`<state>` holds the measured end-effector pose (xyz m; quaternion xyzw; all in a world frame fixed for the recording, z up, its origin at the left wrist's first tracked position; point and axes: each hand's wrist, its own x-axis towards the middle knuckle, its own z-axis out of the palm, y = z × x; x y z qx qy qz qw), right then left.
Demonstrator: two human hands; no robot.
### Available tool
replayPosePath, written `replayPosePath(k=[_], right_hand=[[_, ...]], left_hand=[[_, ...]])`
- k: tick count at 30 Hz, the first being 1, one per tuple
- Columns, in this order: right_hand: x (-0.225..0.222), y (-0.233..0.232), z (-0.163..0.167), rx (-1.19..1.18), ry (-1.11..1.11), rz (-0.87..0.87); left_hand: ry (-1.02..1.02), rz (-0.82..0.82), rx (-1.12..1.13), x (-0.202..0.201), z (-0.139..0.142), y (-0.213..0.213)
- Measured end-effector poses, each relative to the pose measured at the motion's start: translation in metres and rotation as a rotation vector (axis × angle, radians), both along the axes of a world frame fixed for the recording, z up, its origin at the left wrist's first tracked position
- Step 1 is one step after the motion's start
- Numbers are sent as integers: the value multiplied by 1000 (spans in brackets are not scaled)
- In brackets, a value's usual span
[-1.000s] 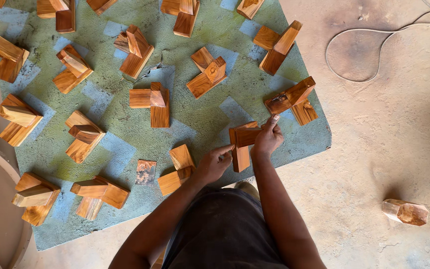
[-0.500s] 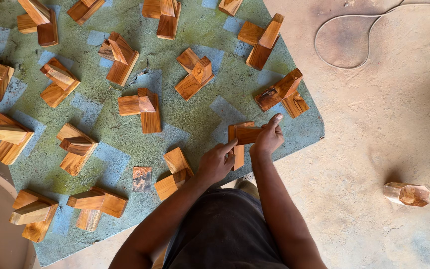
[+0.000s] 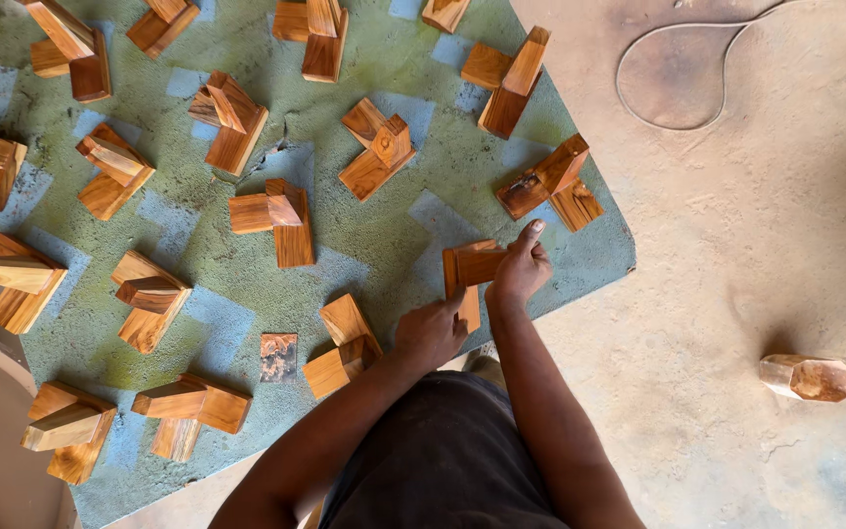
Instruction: The person sands multiple small wooden pieces using a sanding block. They pick up each piece, rub the surfaces with the block, and place the pieces back on a green mat. The person repeats this process for several pieces throughout the clip.
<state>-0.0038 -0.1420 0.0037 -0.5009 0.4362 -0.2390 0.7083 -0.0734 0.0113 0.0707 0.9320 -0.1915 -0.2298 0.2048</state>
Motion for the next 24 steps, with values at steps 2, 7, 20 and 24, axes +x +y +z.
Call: replayPosePath(k=[2, 7, 20, 24], right_hand=[[-1, 1, -1, -36, 5, 11], [-3, 1, -4, -5, -66, 20], [-13, -23, -1, 90, -125, -8], [-12, -24, -2, 152, -104, -40]], left_hand=[[9, 77, -132, 3, 0, 5], [-42, 116, -109, 24, -9, 1], [-186, 165, -284, 37, -10, 17], [-290, 72, -133, 29, -10, 13]])
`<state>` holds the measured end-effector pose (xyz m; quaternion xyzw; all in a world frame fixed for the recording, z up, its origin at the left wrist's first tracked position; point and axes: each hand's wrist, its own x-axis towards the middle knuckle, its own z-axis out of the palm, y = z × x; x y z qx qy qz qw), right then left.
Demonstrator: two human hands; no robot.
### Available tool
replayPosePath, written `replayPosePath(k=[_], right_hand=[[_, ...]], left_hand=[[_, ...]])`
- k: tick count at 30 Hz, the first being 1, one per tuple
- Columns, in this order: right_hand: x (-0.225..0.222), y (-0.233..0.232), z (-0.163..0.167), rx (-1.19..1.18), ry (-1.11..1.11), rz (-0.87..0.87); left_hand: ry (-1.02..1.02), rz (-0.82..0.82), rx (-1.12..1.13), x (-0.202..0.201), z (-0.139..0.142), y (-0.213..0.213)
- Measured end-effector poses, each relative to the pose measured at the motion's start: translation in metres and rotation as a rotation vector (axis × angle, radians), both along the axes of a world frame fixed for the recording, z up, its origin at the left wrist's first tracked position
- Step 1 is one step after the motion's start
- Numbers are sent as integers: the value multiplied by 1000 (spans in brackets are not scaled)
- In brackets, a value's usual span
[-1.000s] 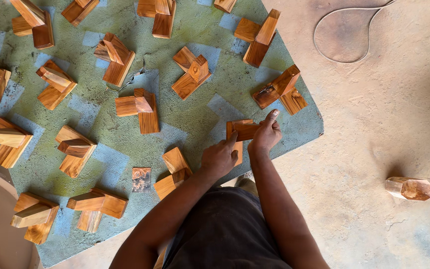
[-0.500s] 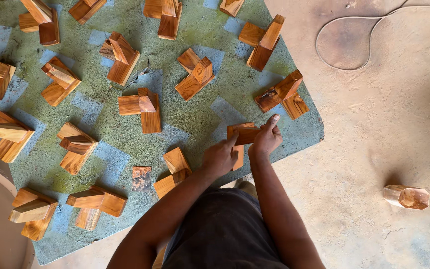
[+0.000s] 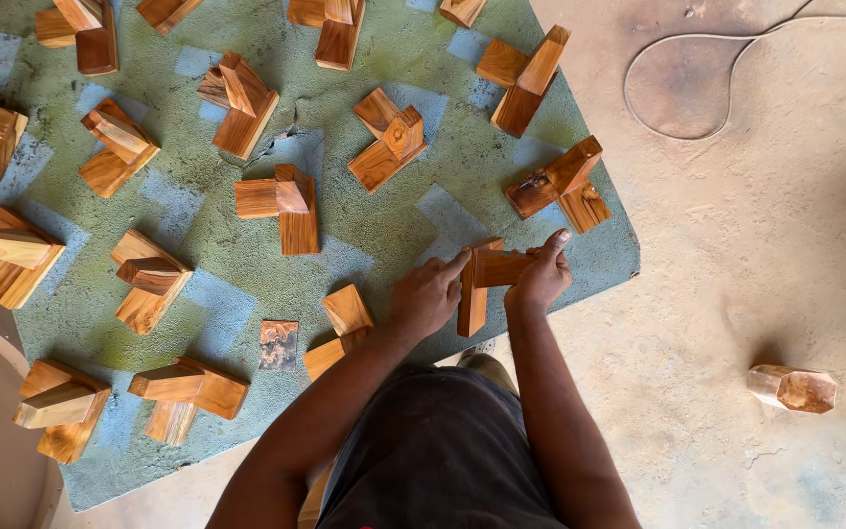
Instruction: The person sands multiple small wooden pieces using a sanding block. They pick up each piece, rub the surfaces with the block, and place the pieces back on a green mat. The person repeats this process for several pieces throughout the clip.
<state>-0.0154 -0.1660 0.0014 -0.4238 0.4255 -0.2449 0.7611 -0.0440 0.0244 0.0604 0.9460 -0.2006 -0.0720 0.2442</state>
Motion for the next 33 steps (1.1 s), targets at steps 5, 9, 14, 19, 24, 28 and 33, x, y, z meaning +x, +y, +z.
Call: replayPosePath(k=[5, 9, 14, 19, 24, 28, 33], right_hand=[[-4, 2, -3, -31, -47, 13], [-5, 5, -3, -77, -13, 44], [-4, 4, 0, -40, -80, 55], [-6, 3, -1, -62, -25, 73], [-10, -5, -5, 16, -34, 80], [-16, -13, -9, 43, -100, 112], [-21, -18, -11, 7, -152, 167]], left_hand=[[101, -30, -9, -8, -4, 7], [-31, -11, 58, -4, -7, 7], [59, -75, 18, -10, -15, 14], [-85, -64, 47, -6, -29, 14], [27, -32, -52, -22, -27, 25], [26, -14, -109, -12, -18, 30], [-177, -152, -134, -5, -10, 18]])
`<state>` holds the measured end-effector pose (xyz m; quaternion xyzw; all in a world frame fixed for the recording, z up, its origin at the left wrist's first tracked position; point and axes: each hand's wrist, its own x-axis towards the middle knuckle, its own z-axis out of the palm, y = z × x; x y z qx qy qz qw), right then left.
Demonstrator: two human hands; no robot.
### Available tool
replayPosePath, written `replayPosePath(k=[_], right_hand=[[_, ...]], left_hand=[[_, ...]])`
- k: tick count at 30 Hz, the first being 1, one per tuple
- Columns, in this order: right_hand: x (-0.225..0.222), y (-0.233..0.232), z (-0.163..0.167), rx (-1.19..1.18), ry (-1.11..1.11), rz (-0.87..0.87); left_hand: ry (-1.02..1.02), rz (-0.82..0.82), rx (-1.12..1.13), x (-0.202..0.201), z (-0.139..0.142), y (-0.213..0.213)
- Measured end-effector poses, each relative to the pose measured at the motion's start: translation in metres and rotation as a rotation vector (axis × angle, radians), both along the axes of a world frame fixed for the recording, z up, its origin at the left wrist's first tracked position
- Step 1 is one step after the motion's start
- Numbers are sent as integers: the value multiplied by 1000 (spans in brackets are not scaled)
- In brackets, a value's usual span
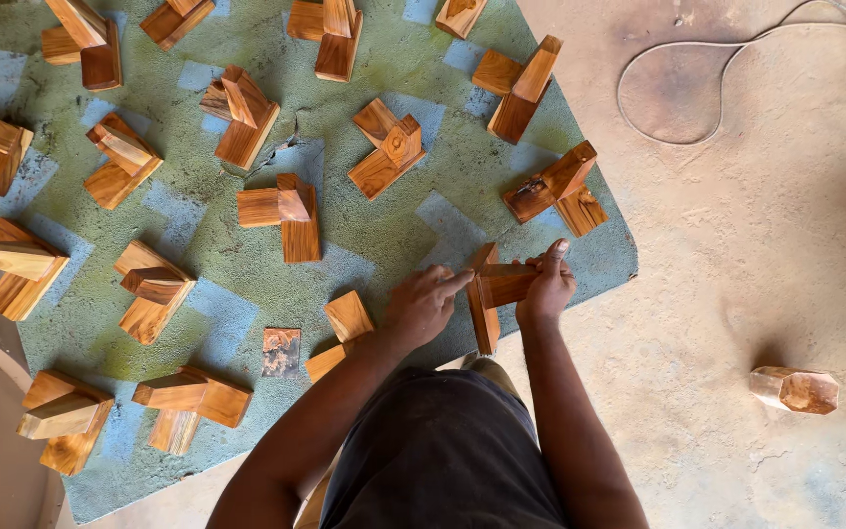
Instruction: The person sands multiple small wooden pieces using a sanding block. They pick up each piece, rub the surfaces with the block, and place the pieces back on a green mat. The person repeats this process for several pieces throughout the clip.
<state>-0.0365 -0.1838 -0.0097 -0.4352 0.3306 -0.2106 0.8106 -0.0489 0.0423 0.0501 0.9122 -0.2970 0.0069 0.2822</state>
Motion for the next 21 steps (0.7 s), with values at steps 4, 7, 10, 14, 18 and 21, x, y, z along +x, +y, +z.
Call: replayPosePath(k=[4, 7, 10, 14, 18, 21], right_hand=[[-6, -3, -2, 8, 18, 26], [-11, -5, -6, 17, -25, 45], [-12, -6, -10, 26, -55, 89], [-19, -13, -10, 33, -111, 141], [-23, -19, -1, -33, -250, 256], [-16, -8, 6, -426, -421, 442]], left_hand=[[-14, -41, 101, -2, -2, 9], [4, -42, 112, -2, -7, 12], [2, -79, 50, -3, -9, 6], [246, -6, 47, -10, 5, 21], [469, 279, -123, -11, 24, 74], [402, 432, -363, -9, 27, 101]])
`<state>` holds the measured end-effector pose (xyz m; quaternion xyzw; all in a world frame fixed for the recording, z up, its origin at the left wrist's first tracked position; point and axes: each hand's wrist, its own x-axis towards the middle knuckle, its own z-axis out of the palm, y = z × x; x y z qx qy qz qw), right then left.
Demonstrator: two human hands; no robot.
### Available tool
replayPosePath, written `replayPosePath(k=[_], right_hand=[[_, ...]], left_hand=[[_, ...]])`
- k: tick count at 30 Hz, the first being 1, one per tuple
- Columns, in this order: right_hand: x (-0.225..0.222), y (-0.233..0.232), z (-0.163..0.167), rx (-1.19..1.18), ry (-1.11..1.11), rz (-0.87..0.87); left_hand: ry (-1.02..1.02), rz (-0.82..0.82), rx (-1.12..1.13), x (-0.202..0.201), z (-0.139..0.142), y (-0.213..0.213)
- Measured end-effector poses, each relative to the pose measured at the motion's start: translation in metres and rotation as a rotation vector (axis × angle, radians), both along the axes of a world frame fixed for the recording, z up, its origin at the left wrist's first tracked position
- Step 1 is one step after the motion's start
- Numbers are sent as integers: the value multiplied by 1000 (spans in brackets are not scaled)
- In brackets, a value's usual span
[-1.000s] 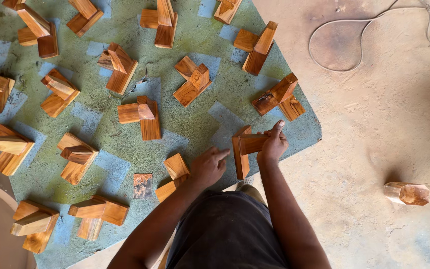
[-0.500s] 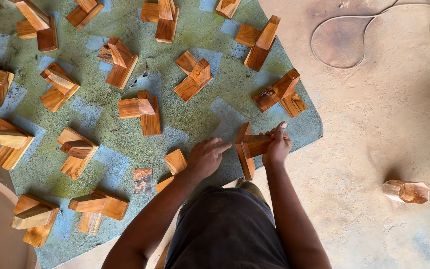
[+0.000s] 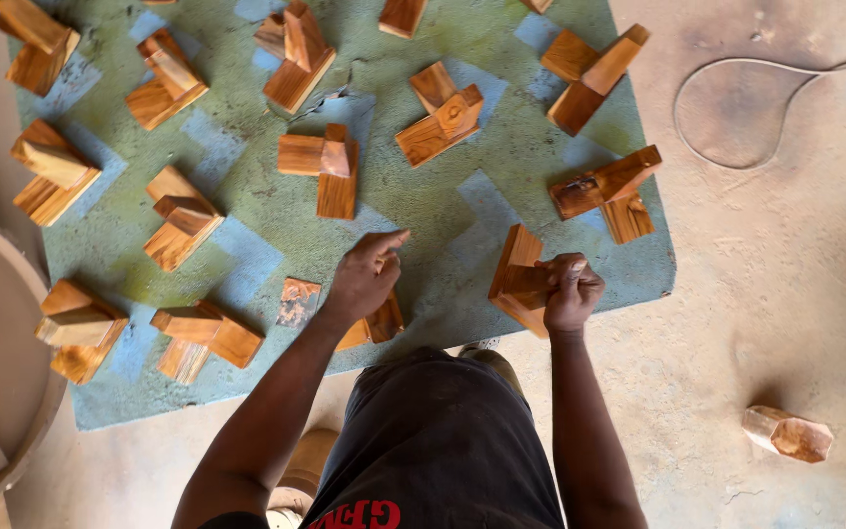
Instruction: The person sands multiple small wooden pieces using a sanding block. They pick up each piece, rub the surfaces with the block, and place the pieces back on a green mat. The person repeats this process for several pieces throughout the clip.
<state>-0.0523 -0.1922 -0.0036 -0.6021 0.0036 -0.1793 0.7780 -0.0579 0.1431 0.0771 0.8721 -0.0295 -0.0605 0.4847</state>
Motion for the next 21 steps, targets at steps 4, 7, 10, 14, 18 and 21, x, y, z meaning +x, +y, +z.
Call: replayPosePath(k=[4, 7, 10, 14, 18, 21], right_hand=[[19, 30, 5, -446, -221, 106], [22, 50, 4, -610, -191, 203], [13, 66, 4, -813, -159, 249], [-15, 90, 9, -973, -377, 81], [-36, 121, 17, -956, -279, 669], [-32, 150, 13, -966, -72, 1014]], left_hand=[[-62, 154, -172, -13, -6, 20], [-27, 214, -185, -33, -13, 32], [57, 311, -158, -55, -19, 46], [66, 464, -143, -82, -27, 68], [65, 586, -202, -96, -35, 88], [35, 608, -188, -99, -43, 99]])
